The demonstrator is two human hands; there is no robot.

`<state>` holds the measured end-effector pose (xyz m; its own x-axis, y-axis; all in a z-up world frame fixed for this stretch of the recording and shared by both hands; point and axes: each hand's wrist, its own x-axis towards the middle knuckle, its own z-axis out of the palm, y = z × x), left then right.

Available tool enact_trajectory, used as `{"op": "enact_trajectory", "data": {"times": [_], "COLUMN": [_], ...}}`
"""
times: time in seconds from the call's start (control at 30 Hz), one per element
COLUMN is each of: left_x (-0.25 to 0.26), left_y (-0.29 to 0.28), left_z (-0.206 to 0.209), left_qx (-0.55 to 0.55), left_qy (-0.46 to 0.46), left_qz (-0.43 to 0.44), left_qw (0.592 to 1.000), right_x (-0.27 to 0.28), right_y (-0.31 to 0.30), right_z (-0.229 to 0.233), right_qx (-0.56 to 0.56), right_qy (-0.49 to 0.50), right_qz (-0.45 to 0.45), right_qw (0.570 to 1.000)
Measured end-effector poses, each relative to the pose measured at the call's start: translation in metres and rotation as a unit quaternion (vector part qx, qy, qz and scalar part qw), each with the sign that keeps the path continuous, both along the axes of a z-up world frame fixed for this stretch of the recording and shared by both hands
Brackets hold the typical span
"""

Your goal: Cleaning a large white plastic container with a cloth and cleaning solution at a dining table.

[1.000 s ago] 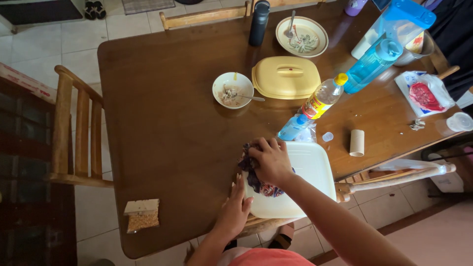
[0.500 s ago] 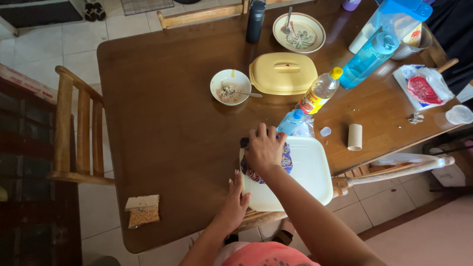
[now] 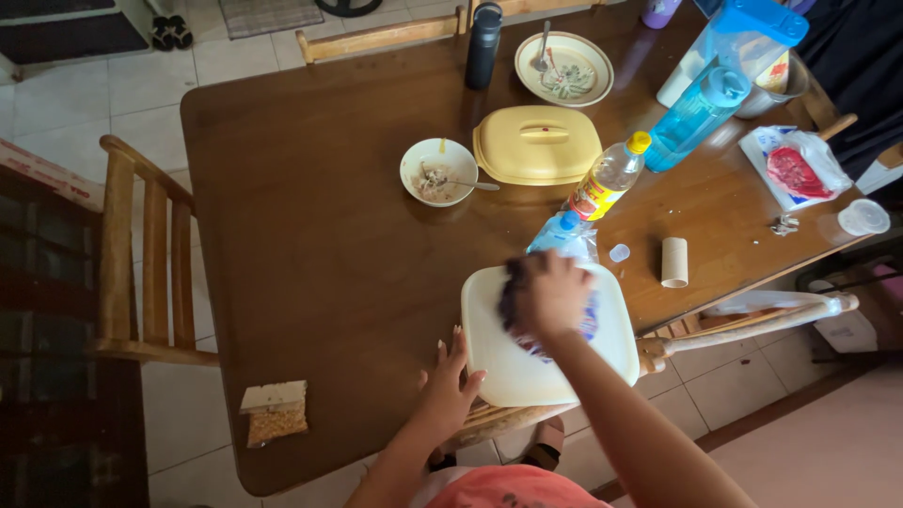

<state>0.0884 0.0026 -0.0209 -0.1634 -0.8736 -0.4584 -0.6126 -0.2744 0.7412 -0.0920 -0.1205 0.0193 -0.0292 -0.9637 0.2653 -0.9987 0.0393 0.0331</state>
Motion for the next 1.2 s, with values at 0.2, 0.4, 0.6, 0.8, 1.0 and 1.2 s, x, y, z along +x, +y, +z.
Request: {"op": "enact_trajectory", "data": {"times": [0.2,0.4,0.6,0.8,1.0,1.2], "left_x": [0.002,0.001,0.003,0.005,0.005,0.004], "left_y": [0.001,0.007,0.008,0.002,-0.001,0.001], "left_z": [-0.013,-0.008,-0.005,-0.008,-0.012,-0.003], "left_qx": [-0.044,-0.05,-0.025,-0.05,-0.065,-0.053], "left_qy": [-0.029,-0.004,0.024,0.032,0.019,0.008], "left_qz": [-0.03,-0.012,0.016,-0.002,-0.012,-0.004], "left_qw": [0.998,0.999,0.999,0.998,0.998,0.999], "right_x": [0.054,0.008,-0.034,-0.001,0.043,0.009], "right_y": [0.006,-0.007,-0.008,-0.017,-0.016,-0.024], "right_z": [0.02,0.014,0.012,0.035,0.041,0.04], "right_qx": [0.036,0.063,0.031,0.097,0.082,0.075], "right_qy": [0.035,-0.019,-0.043,0.063,0.157,0.04], "right_qz": [0.215,0.099,-0.022,0.143,0.326,0.278], "right_qw": [0.975,0.993,0.998,0.983,0.929,0.957]}}
